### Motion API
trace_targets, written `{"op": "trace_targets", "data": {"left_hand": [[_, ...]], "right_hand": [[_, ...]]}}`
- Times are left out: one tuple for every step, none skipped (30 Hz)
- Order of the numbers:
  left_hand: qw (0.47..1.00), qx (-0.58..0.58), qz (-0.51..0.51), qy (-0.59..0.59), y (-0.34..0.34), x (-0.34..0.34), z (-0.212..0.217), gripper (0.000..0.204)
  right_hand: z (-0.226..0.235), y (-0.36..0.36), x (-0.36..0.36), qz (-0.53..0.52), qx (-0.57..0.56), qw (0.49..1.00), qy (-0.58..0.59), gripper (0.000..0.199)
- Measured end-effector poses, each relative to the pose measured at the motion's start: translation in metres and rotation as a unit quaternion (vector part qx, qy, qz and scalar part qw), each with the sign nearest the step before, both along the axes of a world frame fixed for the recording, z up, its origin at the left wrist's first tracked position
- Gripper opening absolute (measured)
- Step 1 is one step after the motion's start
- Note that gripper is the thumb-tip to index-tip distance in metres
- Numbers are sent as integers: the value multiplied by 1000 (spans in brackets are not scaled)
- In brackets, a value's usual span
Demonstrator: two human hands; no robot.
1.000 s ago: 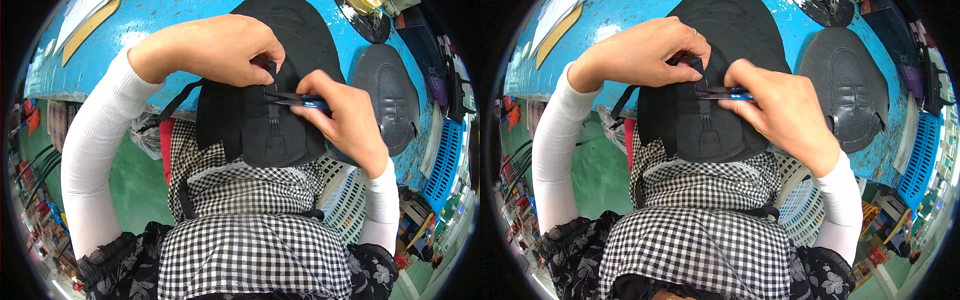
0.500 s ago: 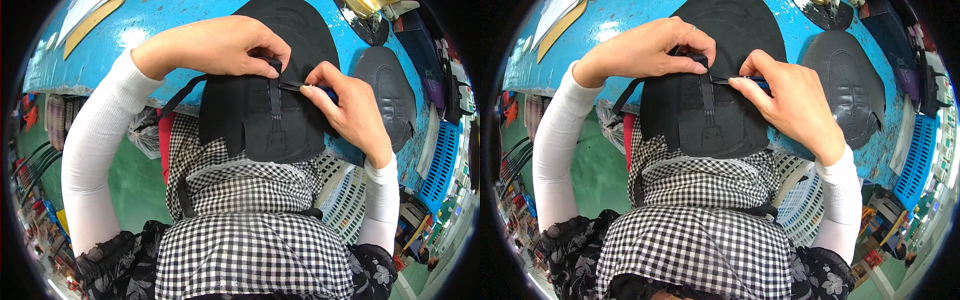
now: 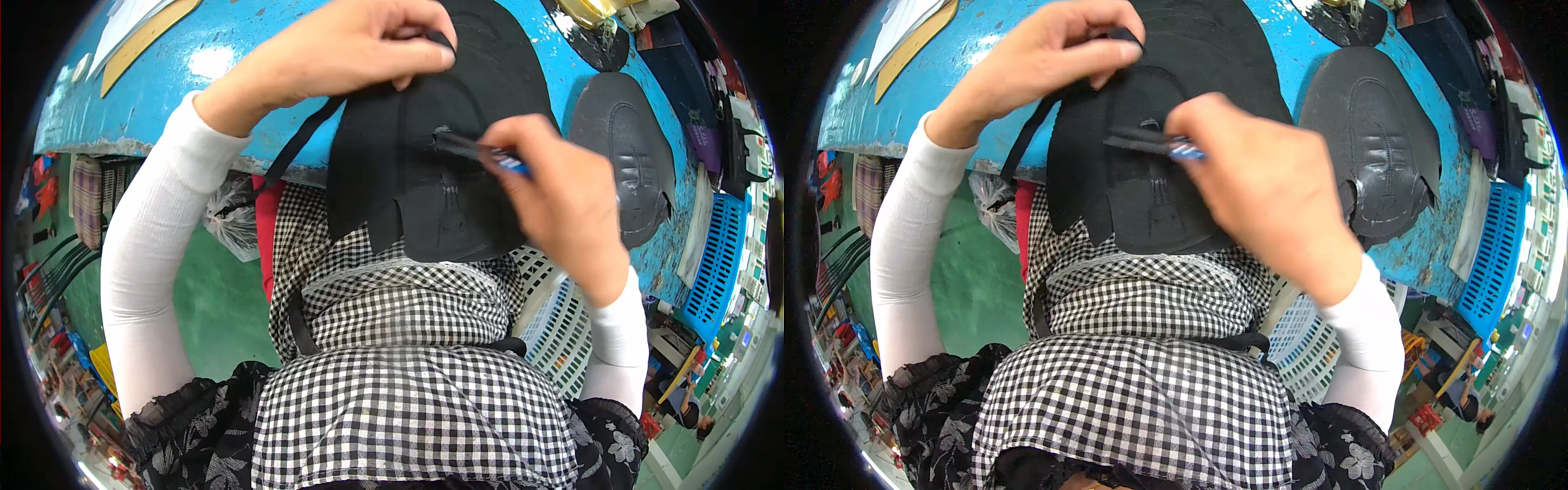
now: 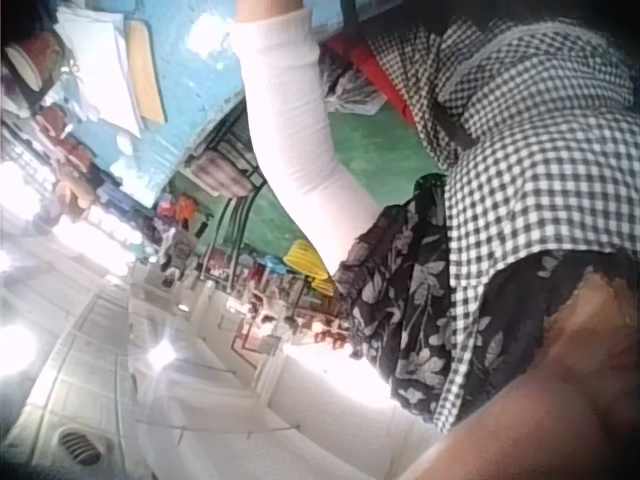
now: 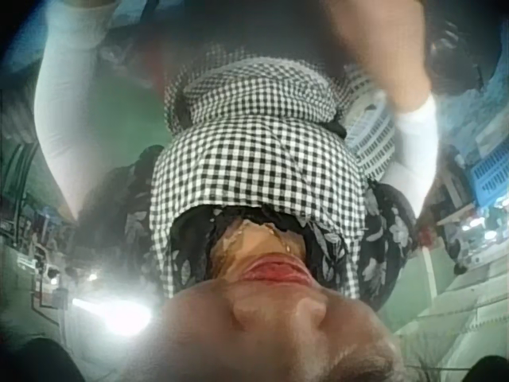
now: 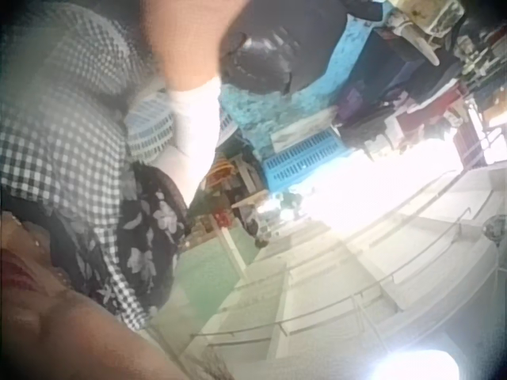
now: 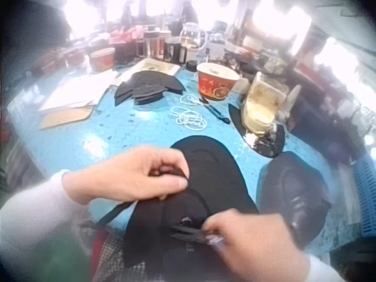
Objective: The person trims excess material and loose threads from black shoe upper components using scissors or a small blade.
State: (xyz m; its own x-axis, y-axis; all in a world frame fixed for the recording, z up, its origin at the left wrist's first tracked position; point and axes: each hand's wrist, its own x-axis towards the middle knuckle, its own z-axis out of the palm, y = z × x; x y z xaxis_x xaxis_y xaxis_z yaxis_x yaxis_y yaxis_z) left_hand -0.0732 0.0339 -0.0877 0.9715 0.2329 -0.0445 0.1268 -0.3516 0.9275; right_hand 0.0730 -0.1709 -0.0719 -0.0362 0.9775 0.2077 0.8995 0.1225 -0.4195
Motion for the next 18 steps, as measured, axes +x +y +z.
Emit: {"op": "trace_targets", "data": {"left_hand": [[979, -180, 92, 38, -10, 10, 20, 6], [971, -212, 105, 27, -7, 10, 27, 6], [962, -244, 119, 16, -4, 9, 31, 6], [971, -204, 122, -23, 0, 14, 30, 6], [970, -188, 147, -53, 4, 16, 32, 7], [974, -149, 152, -73, 7, 18, 37, 9], [977, -106, 158, -97, 7, 17, 47, 10], [978, -70, 180, -77, 1, 11, 64, 11], [977, -35, 201, -57, -6, 6, 79, 12], [979, -44, 190, -63, -5, 0, 83, 11], [980, -44, 186, -62, -3, 1, 81, 11], [986, -13, 156, -54, -1, 0, 79, 12], [990, 19, 135, -40, 1, -4, 75, 12], [988, 23, 150, -35, -5, -10, 75, 12], [995, -4, 104, -10, -15, -7, 78, 12], [999, -34, 38, 14, -19, 6, 73, 13], [999, -9, -43, -4, -13, 10, 59, 12], [996, 4, -65, 64, -17, 16, 65, 12]], "right_hand": [[-1, 0, -11, 28, 30, 996, -79, 21], [-13, -1, -18, 54, 77, 990, -101, 30], [-19, -4, -33, 12, 43, 988, -145, 31], [-20, -7, -44, 0, 32, 983, -179, 29], [-21, -9, -51, -13, 21, 977, -212, 28], [-26, -7, -53, -32, 31, 965, -260, 19], [-25, -7, -51, -36, 33, 964, -262, 19], [-25, -3, -49, -28, 68, 966, -247, 15], [-25, 1, -46, -21, 103, 967, -232, 12], [-24, 7, -39, -8, 134, 968, -213, 7], [-17, 10, -24, -12, 82, 993, -79, 10], [-5, 9, -13, -71, 62, 995, 36, 14], [-2, 8, -1, -119, 38, 980, 156, 18], [-4, -4, 20, -128, 62, 986, 85, 19], [2, -28, 48, -154, 83, 984, 4, 21], [-2, -68, 77, -261, 133, 930, 220, 30], [-5, -103, 98, -335, 182, 820, 427, 40], [-5, -126, 119, -338, 182, 820, 425, 40]]}}
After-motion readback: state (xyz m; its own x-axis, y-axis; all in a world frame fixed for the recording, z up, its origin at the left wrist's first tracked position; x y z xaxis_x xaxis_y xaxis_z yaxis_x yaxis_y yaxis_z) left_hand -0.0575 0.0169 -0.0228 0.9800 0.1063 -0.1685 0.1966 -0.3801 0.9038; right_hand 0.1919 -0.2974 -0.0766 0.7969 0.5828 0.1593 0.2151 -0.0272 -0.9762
